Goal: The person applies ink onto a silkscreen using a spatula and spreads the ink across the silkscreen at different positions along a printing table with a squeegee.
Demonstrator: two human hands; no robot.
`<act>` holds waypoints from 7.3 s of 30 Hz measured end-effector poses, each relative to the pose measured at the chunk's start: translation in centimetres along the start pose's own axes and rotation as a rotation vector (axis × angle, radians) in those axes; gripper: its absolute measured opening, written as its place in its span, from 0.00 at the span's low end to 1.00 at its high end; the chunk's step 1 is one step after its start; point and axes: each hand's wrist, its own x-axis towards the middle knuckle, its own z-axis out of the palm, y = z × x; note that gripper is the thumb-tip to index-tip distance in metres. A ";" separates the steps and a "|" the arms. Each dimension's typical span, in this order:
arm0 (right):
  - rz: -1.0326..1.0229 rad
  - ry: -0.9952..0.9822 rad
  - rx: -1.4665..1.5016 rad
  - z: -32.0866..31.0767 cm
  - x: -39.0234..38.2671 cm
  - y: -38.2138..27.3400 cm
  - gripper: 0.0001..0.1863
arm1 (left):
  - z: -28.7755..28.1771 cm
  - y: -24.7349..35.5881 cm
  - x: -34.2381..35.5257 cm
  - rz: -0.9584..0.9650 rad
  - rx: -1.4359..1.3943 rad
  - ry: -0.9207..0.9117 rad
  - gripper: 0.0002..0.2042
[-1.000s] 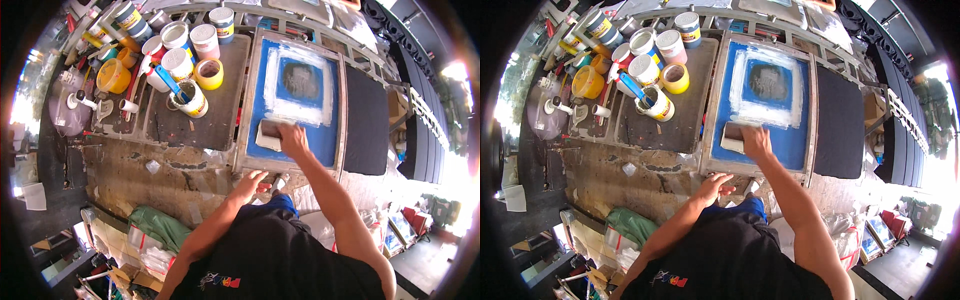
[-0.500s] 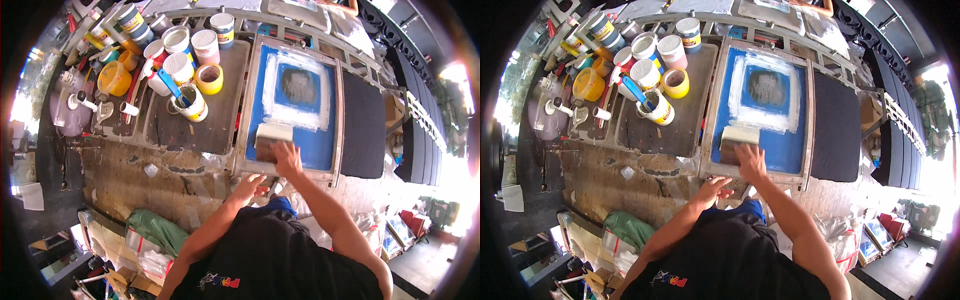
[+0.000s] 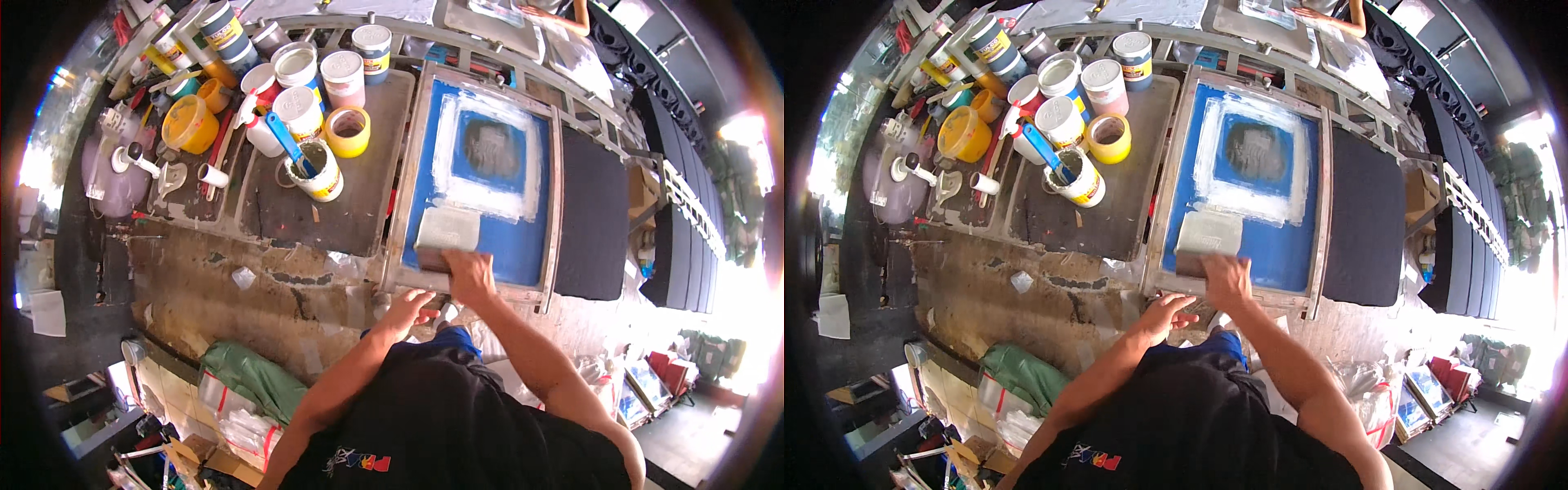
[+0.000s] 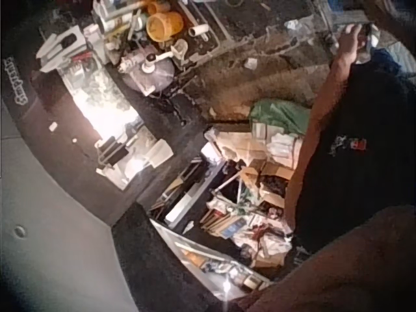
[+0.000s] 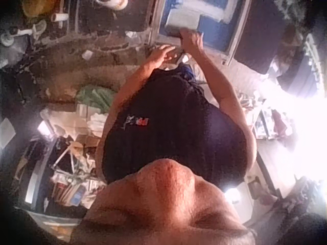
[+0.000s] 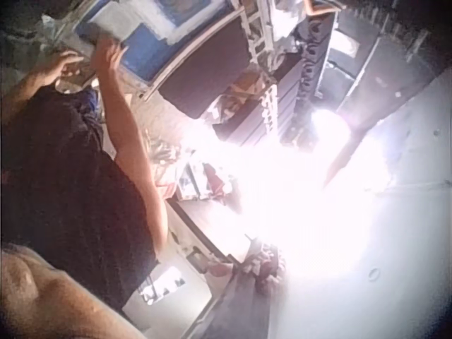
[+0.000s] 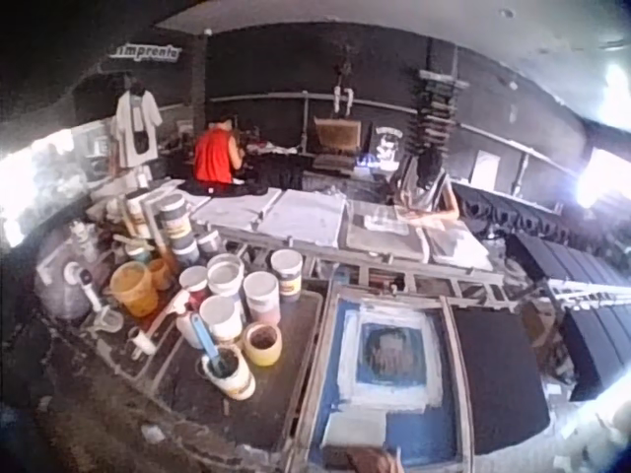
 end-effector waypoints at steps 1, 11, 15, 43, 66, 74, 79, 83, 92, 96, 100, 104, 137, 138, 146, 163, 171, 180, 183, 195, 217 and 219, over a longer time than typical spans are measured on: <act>-0.001 -0.019 0.052 -0.4 -1.1 -1.1 0.23 | -0.1 -0.1 0.1 -0.012 0.013 0.011 0.25; 0.044 0.062 -0.116 -1.2 6.5 3.1 0.16 | 0.1 0.1 -0.1 0.009 -0.019 -0.010 0.26; 0.026 -0.052 -0.052 -0.3 0.3 0.0 0.21 | -0.2 0.3 -0.1 -0.011 -0.002 -0.014 0.26; 0.035 -0.027 -0.134 -0.6 0.3 -0.6 0.32 | -7.9 0.3 -0.3 0.246 0.172 0.197 0.21; 0.915 0.718 1.314 -6.0 -10.1 22.0 0.21 | -7.0 5.3 5.0 0.313 0.596 0.471 0.26; 0.885 0.612 1.583 -6.8 -14.8 19.6 0.21 | -9.0 0.0 6.2 0.683 1.324 0.925 0.14; 1.020 0.855 1.548 -10.8 -30.9 17.0 0.27 | -0.5 -3.5 4.8 0.762 1.573 0.495 0.21; 1.065 1.010 1.637 -15.6 -42.4 10.6 0.35 | 8.0 -5.7 7.3 0.571 1.312 0.150 0.29; 1.199 1.385 1.483 -13.3 -59.5 9.5 0.34 | 24.3 -7.1 6.6 0.275 1.214 -0.037 0.36; 1.225 1.428 1.545 -13.4 -61.5 17.1 0.33 | 28.9 -9.8 9.6 0.249 1.251 0.029 0.37; 1.158 1.299 1.641 -14.3 -61.9 26.6 0.32 | 33.1 -11.3 11.4 0.260 1.221 0.178 0.37; 0.963 1.077 1.789 -16.2 -61.4 35.4 0.32 | 35.3 -12.0 12.4 0.296 1.175 0.232 0.33; 0.944 0.396 1.906 -19.4 -34.8 64.1 0.24 | 40.9 -9.2 19.3 0.397 0.892 1.060 0.30; 0.950 0.395 1.899 -19.7 -34.7 64.4 0.24 | 41.6 -9.1 19.1 0.488 0.810 1.056 0.28; 0.939 0.432 1.853 -17.8 -33.1 64.0 0.23 | 36.7 -10.9 22.3 0.678 1.214 1.012 0.29; 0.660 0.126 1.241 -20.1 -26.2 49.9 0.21 | 39.9 -18.6 17.1 -0.045 -0.111 0.111 0.25; 0.047 -0.108 0.140 -17.3 -13.4 42.3 0.17 | 41.1 -18.0 17.2 0.019 -0.075 0.245 0.22; -0.071 -0.082 -0.008 -12.7 -21.1 38.4 0.17 | 40.4 -18.0 16.8 0.021 -0.019 0.211 0.21; -0.061 -0.197 0.011 -14.4 -19.8 37.9 0.18 | 40.3 -18.2 17.2 0.026 0.003 0.199 0.21; -0.106 0.122 -0.034 -12.0 -22.7 36.9 0.20 | 38.5 -19.3 18.0 0.046 -0.012 0.128 0.19; 0.066 0.071 -0.149 -13.0 -15.7 40.3 0.19 | 38.8 -18.5 18.0 -0.006 0.052 0.083 0.21; 0.082 -0.122 -0.126 -13.4 -18.8 37.7 0.21 | 38.4 -18.3 17.7 0.020 0.084 0.094 0.21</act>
